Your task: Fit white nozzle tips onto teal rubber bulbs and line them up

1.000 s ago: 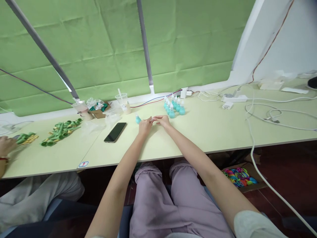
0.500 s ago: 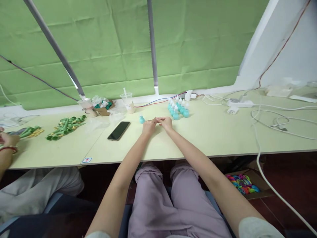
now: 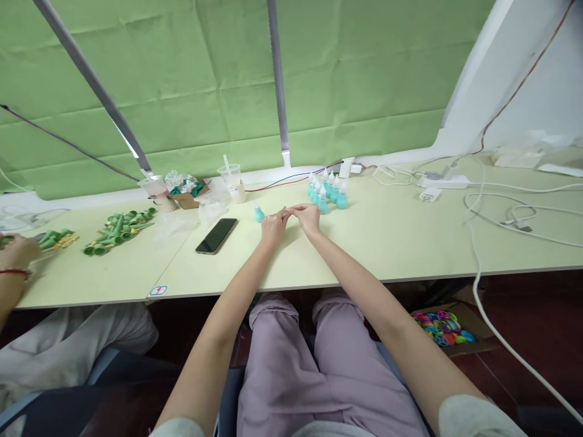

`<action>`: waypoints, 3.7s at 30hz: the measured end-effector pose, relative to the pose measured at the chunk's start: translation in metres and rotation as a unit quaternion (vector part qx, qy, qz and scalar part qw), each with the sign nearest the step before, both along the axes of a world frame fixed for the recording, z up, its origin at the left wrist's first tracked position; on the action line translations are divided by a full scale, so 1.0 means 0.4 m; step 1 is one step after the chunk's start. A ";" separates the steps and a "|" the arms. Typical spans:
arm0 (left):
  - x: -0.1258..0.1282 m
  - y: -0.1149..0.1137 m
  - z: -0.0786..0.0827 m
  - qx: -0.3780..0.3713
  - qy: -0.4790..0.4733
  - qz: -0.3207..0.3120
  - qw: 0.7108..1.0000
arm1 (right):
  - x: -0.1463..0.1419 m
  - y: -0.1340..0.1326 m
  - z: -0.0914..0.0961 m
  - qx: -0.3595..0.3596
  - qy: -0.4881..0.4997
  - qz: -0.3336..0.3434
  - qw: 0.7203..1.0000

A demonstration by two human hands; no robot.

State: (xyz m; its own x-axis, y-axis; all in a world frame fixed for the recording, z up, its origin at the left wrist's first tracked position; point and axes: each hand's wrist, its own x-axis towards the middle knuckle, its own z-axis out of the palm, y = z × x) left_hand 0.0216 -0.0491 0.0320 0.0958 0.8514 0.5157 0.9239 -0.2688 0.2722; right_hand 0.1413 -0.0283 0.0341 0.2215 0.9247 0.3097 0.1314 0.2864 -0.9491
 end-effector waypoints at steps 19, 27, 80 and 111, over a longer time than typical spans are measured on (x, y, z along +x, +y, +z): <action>-0.060 0.073 0.063 0.065 -0.036 -0.015 0.997 | -0.018 0.124 0.047 -0.078 0.202 0.276 0.937; -0.132 0.186 0.130 0.040 -0.066 -0.108 0.991 | -0.112 0.251 0.041 -0.048 0.208 0.193 0.958; -0.419 0.185 0.094 -0.261 -0.133 -0.163 0.942 | -0.174 0.484 -0.079 -0.068 -0.141 0.126 0.980; -0.209 0.220 -0.031 -0.153 -0.423 -0.118 0.885 | -0.146 0.246 -0.043 0.243 -0.336 0.028 0.910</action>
State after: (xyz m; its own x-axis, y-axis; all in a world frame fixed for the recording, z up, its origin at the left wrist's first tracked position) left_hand -0.0620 0.0389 0.0197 -0.0211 0.9713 0.2371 0.2826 -0.2217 0.9333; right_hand 0.0829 0.0702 0.0168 -0.2120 0.6461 0.7332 0.6072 0.6750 -0.4191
